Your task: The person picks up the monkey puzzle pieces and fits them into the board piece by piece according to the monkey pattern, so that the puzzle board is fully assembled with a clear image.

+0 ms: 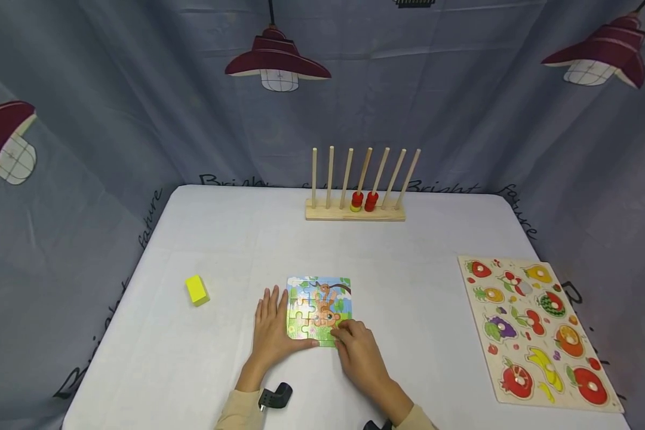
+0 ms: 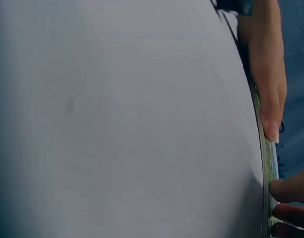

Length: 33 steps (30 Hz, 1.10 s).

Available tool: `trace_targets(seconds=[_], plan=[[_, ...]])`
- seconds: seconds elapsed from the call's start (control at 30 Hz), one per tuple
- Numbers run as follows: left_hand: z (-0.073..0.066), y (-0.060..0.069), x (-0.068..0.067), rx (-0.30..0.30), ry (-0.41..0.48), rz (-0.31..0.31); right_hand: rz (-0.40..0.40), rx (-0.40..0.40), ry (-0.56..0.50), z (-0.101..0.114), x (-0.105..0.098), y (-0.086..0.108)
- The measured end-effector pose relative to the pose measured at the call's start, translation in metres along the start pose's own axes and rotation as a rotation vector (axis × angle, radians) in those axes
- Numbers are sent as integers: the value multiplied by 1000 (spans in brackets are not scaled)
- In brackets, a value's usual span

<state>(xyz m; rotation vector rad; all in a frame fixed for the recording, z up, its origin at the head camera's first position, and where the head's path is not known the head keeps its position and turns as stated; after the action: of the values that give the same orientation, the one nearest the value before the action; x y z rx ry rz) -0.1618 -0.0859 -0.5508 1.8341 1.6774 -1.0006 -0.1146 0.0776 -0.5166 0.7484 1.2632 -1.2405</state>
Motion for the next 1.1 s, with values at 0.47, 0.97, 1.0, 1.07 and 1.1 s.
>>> trace_targets(seconds=[0.47, 0.97, 1.0, 1.07, 1.1], plan=[[0, 0, 3, -25, 14, 22, 213, -123, 122, 11, 16, 33], [1, 2, 3, -49, 21, 41, 237, -144, 141, 12, 20, 37], [1, 2, 3, -49, 23, 41, 235, -144, 142, 12, 20, 37], [0, 2, 3, -49, 22, 41, 226, -141, 134, 11, 18, 36], [0, 2, 3, -49, 18, 41, 212, -135, 119, 10, 17, 36]])
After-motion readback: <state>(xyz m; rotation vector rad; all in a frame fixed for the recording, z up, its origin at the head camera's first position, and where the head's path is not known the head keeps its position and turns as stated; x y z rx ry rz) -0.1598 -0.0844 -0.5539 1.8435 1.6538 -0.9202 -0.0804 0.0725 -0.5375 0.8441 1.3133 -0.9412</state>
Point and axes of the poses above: each hand's wrist, its own y-axis away from the middle knuckle, its own x-axis out of the palm, z = x × y, the point moved 10 cm from there along -y, towards the middle knuckle, and after that the axes turned 12 degrees about y, right-handed, at the moved point
